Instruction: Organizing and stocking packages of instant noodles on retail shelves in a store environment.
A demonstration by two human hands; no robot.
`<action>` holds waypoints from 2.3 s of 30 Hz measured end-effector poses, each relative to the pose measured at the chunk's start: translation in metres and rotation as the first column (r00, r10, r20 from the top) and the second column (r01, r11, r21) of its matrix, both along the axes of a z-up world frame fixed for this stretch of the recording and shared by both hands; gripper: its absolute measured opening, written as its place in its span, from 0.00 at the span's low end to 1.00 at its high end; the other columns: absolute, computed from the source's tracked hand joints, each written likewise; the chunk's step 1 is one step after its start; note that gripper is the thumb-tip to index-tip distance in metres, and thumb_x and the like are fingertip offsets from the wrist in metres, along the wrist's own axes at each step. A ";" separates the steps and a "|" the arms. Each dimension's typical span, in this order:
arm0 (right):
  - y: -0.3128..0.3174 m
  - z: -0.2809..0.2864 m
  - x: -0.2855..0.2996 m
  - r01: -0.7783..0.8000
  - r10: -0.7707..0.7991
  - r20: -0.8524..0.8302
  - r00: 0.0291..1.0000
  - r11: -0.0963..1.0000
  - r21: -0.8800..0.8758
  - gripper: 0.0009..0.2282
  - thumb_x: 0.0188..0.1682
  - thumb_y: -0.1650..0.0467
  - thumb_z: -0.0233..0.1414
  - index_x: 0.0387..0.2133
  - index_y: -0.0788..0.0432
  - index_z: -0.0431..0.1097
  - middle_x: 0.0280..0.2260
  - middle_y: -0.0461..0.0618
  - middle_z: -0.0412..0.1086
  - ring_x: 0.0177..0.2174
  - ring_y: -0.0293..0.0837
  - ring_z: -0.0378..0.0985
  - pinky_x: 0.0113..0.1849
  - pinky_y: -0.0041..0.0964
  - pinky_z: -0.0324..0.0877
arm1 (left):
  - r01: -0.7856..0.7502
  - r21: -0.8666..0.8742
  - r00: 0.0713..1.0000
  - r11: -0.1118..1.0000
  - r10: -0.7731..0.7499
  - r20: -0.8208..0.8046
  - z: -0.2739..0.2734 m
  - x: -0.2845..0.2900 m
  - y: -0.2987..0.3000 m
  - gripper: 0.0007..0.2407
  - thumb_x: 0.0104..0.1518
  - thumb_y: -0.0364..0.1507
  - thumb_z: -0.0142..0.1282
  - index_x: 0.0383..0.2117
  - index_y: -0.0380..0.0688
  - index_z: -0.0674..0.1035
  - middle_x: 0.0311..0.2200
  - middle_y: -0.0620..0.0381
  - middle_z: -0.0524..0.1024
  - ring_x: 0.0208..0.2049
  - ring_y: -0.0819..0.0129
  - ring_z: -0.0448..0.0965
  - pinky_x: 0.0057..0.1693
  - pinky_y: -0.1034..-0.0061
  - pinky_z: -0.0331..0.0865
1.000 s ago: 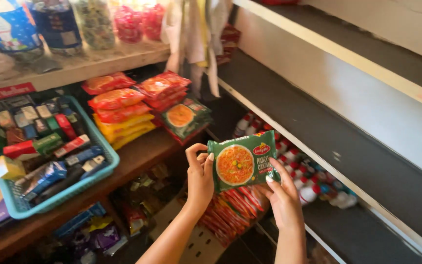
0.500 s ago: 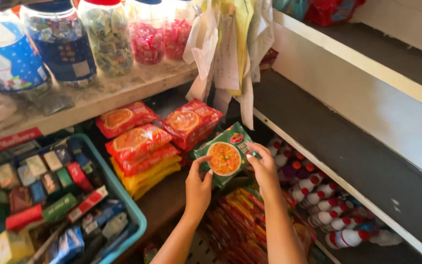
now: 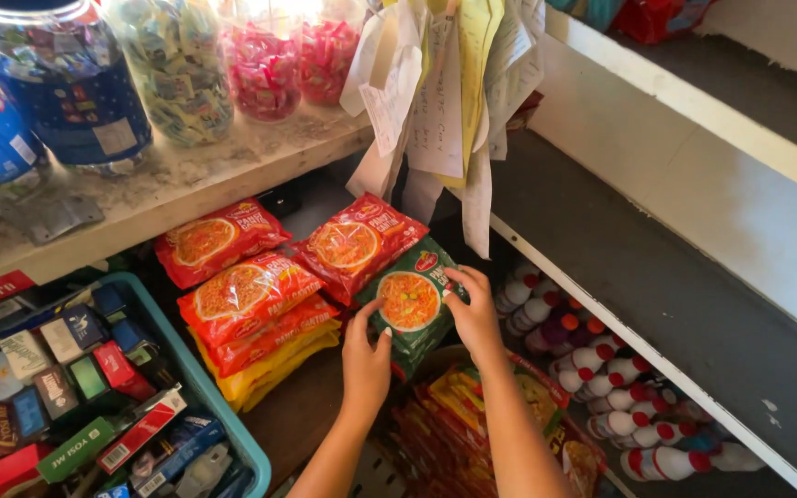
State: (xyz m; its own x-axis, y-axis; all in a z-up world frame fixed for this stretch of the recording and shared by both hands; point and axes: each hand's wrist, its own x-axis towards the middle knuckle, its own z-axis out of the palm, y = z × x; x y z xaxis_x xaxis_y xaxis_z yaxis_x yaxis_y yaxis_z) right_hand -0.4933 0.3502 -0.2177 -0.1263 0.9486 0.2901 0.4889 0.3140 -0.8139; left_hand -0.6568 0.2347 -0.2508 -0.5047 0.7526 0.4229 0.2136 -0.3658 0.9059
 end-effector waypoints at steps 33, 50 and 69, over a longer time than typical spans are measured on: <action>-0.361 0.048 0.468 0.607 -0.568 -0.274 0.776 0.790 0.082 0.13 0.50 0.76 0.52 0.48 0.55 0.74 0.57 0.47 0.65 0.54 0.44 0.71 0.50 0.42 0.71 | 0.294 0.023 0.911 0.955 -0.274 -0.308 0.070 0.384 -0.189 0.16 0.58 0.23 0.56 0.53 0.39 0.72 0.56 0.43 0.65 0.55 0.47 0.64 0.59 0.60 0.60; -0.580 0.081 0.645 0.877 -0.811 -0.337 0.478 0.459 0.140 0.12 0.50 0.76 0.51 0.46 0.57 0.75 0.53 0.47 0.71 0.51 0.42 0.74 0.50 0.37 0.68 | 0.783 0.133 0.600 0.608 -0.682 -0.418 0.145 0.588 -0.294 0.15 0.55 0.19 0.55 0.49 0.39 0.72 0.52 0.45 0.68 0.56 0.48 0.67 0.61 0.61 0.62; -0.434 0.311 0.772 0.623 -0.731 -0.149 0.666 0.437 0.649 0.14 0.47 0.79 0.52 0.48 0.59 0.71 0.49 0.50 0.73 0.51 0.46 0.74 0.48 0.38 0.73 | 0.789 0.464 0.614 0.403 -0.538 -0.577 0.406 0.728 -0.108 0.12 0.53 0.21 0.57 0.43 0.37 0.73 0.44 0.45 0.75 0.48 0.47 0.74 0.53 0.58 0.68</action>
State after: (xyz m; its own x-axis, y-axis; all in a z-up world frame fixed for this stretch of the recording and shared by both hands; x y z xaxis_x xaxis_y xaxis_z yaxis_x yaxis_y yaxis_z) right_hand 0.2789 -0.0842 0.0935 0.3885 0.3542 0.8507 0.8544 0.2072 -0.4765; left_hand 0.0716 0.1262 0.1556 0.2761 0.2619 0.9247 -0.1733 -0.9328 0.3159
